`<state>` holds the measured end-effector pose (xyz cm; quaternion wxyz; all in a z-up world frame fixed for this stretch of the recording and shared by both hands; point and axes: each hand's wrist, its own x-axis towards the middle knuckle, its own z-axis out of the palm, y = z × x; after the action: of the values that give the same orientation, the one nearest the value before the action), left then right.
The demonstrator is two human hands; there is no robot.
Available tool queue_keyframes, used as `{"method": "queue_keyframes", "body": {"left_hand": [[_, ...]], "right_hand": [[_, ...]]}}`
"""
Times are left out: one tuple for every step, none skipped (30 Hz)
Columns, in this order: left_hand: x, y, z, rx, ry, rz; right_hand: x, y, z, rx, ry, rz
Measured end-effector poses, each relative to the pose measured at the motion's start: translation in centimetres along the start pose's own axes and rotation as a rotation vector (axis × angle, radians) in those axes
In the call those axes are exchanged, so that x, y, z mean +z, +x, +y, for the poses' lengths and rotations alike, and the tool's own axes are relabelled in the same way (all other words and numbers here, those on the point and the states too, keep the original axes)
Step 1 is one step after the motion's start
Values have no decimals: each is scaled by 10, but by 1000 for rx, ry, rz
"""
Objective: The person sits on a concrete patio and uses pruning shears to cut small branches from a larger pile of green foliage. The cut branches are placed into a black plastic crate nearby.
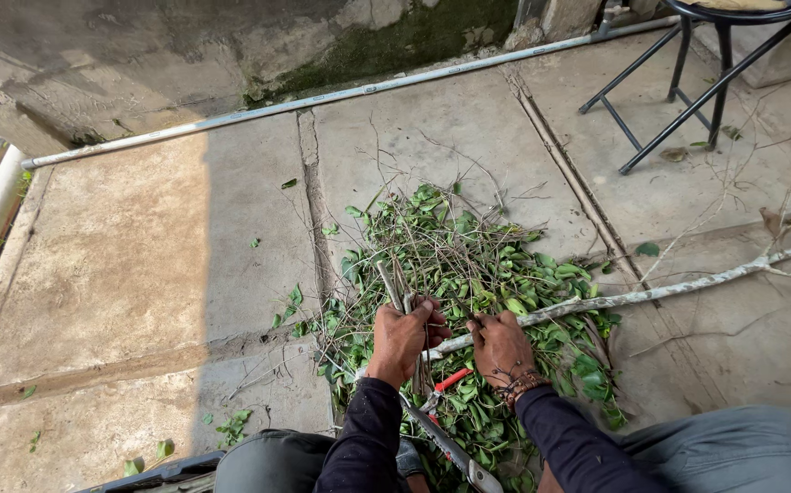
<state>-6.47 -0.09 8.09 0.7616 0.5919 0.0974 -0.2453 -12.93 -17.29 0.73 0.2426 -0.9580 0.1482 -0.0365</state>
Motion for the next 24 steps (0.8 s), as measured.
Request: {"method": "queue_keyframes", "body": {"left_hand": [[1, 0, -2, -9, 10, -5], [1, 0, -4, -17, 19, -10], [2, 0, -6, -26, 26, -14], [3, 0, -7, -36, 42, -18], [4, -1, -9, -46, 56, -20], [5, -1, -10, -57, 70, -22], [6, -2, -10, -71, 99, -19], [6, -3, -11, -85, 128, -16], [7, -4, -11, -100, 156, -14], [8, -4, -10, -103, 150, -15], [8, -4, -9, -104, 143, -16], [8, -5, -8, -105, 136, -16], [8, -6, -8, -107, 177, -22], [7, -7, -8, -110, 218, -28], [7, -7, -9, -112, 258, -35], [6, -7, -10, -106, 290, -31], [3, -6, -10, -96, 322, -28], [0, -4, -11, -86, 354, -25], [-2, -2, -13, -55, 402, -18], [-6, 1, -13, -24, 449, -11], [-10, 2, -14, 9, 497, -3], [-14, 2, -14, 10, 627, 9], [-18, 4, -13, 11, 760, 20], [-21, 5, -12, 12, 893, 30]], "right_hand": [[-1, 0, -1, 8, 14, 18], [-1, 0, -2, 16, 27, 37], [0, 0, -3, -27, 35, 83], [2, 1, -3, -69, 41, 129], [4, 2, -3, -113, 48, 173], [7, 3, -3, -95, 98, 139], [11, 4, -4, -79, 148, 107], [13, 4, -5, -63, 197, 75], [13, 4, -6, -60, 208, 80], [13, 2, -8, -57, 218, 85], [12, 1, -9, -57, 228, 90], [10, 0, -10, -19, 233, 33], [7, 0, -9, 18, 238, -24], [5, 0, -8, 55, 242, -81], [5, 0, -7, 65, 241, -58], [6, -1, -5, 74, 241, -35], [9, 0, -2, 83, 241, -9], [13, 3, 3, 81, 245, -11], [16, 6, 9, 82, 247, -15], [21, 9, 17, 83, 248, -20], [24, 13, 25, -20, 196, 30], [25, 18, 33, -124, 144, 79], [27, 20, 37, -224, 92, 129], [27, 21, 40, -148, 61, 8]]}}
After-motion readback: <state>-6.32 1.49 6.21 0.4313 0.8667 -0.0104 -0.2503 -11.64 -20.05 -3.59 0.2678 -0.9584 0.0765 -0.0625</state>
